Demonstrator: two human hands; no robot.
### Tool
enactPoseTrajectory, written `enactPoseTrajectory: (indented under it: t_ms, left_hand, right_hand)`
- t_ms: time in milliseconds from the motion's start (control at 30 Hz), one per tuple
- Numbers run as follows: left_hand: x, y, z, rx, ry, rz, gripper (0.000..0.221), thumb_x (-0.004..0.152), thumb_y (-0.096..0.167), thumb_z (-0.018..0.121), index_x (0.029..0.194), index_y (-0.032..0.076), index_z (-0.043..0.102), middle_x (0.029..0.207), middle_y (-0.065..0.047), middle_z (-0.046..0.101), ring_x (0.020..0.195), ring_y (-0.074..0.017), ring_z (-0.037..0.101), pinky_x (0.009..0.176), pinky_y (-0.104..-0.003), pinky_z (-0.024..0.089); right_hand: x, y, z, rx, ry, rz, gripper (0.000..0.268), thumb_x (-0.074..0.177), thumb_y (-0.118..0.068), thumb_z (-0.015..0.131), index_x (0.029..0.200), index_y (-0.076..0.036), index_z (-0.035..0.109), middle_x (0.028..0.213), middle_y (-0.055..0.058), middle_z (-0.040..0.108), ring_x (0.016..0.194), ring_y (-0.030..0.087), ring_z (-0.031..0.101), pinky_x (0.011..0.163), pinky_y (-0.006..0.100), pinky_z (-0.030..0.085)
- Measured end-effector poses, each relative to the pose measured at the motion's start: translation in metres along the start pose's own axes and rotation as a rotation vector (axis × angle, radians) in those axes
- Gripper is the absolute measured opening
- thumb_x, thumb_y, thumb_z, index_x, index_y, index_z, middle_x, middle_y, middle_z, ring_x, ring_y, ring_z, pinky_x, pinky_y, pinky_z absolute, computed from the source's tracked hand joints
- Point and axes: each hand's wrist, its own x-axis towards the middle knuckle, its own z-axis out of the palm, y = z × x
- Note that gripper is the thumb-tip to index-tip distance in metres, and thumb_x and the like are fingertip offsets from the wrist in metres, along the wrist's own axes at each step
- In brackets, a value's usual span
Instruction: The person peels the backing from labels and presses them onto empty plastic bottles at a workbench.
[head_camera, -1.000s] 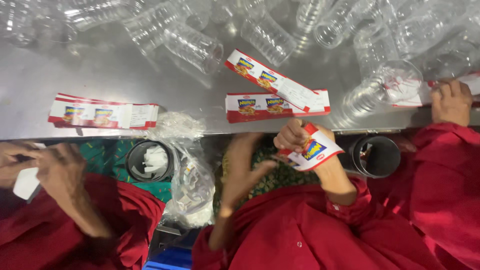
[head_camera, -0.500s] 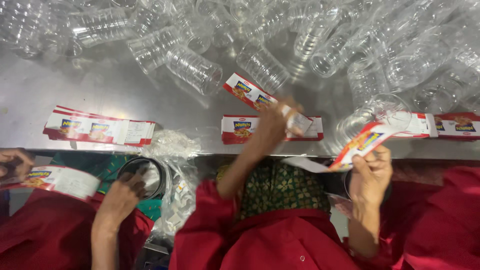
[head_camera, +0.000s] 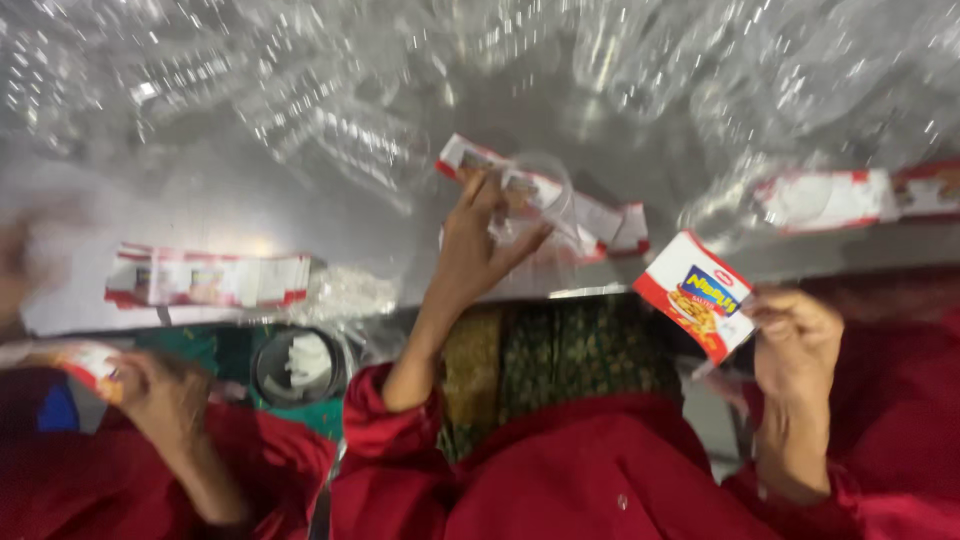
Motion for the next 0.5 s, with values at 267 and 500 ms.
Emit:
enactPoseTrajectory:
  t_ms: [267, 500]
  left_hand:
    - [-0.192, -0.004, 0.058, -0.558, -0.135, -0.710, 0.056, 0.105, 0.051, 0.048, 0.132, 0.003, 0.054, 0.114, -0.013, 0.065, 0.105, -0.0213, 0.063, 0.091, -0.038, 0.052]
    - [-0.220, -0.006, 0.061, -0.991, -0.073, -0.819, 0.085, 0.095, 0.071, 0.046, 0.155, 0.011, 0.035, 0.151, -0.015, 0.044, 0.129, -0.0317, 0.048, 0.108, -0.048, 0.041]
  right_hand:
    - [-0.023, 0.048, 0.000, -0.024, -0.315, 0.206, 0.016, 0.086, 0.017, 0.071, 0.096, 0.005, 0.070, 0.087, 0.010, 0.068, 0.069, 0.010, 0.062, 0.062, 0.021, 0.048]
    - [-0.037, 0.045, 0.050, -0.368, -0.867, 0.163, 0.028, 0.073, 0.008, 0.082, 0.100, 0.000, 0.077, 0.097, 0.011, 0.078, 0.083, 0.017, 0.075, 0.073, 0.028, 0.059]
